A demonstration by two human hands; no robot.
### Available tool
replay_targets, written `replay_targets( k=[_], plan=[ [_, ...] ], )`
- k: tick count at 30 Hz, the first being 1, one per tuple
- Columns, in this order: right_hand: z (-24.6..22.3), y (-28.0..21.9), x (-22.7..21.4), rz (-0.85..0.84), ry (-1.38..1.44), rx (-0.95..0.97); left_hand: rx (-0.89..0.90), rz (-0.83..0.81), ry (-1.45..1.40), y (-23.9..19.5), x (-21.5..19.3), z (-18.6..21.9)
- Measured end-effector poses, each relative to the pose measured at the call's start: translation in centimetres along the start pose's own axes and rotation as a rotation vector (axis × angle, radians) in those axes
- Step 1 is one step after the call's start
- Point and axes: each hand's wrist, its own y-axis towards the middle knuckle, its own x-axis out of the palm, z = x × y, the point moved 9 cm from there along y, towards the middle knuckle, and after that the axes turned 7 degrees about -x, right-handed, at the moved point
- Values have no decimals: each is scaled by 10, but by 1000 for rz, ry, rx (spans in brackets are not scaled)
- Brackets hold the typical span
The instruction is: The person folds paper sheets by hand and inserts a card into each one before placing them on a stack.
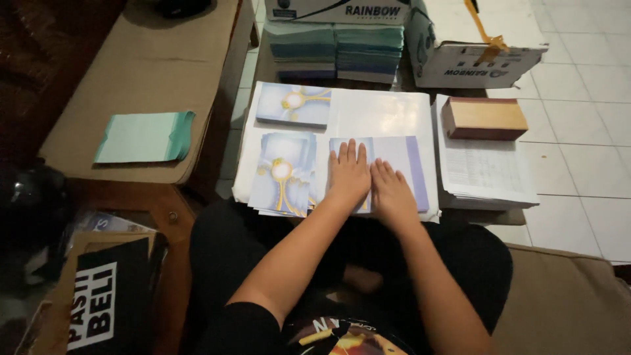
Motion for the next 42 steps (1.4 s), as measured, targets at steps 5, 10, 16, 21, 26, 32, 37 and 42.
replay_targets(
  k=[5,10,16,21,26,32,37,42],
  plan=[
    [-6,-30,1,-27,18,73,120,35,44,18,-21,18],
    [-9,-27,-4,-66,46,92,134,27,48,46,-13,16],
    [-5,-28,-1,-134,92,131,224,153,20,5,-13,15],
    [-4,-28,-1,-78,88,137,363,293,34,-25,-9,13],
    [-8,-29,-5,3,17,115,341,282,34,15,3,17],
    [-7,-31,-2,18,-7,122,236,176,-1,47,-1,21],
    [-4,-28,0,-74,66,156,159,61,9,7,-18,12],
    [0,-25,7,-145,71,161,177,159,-26,-60,-11,5]
  ],
)
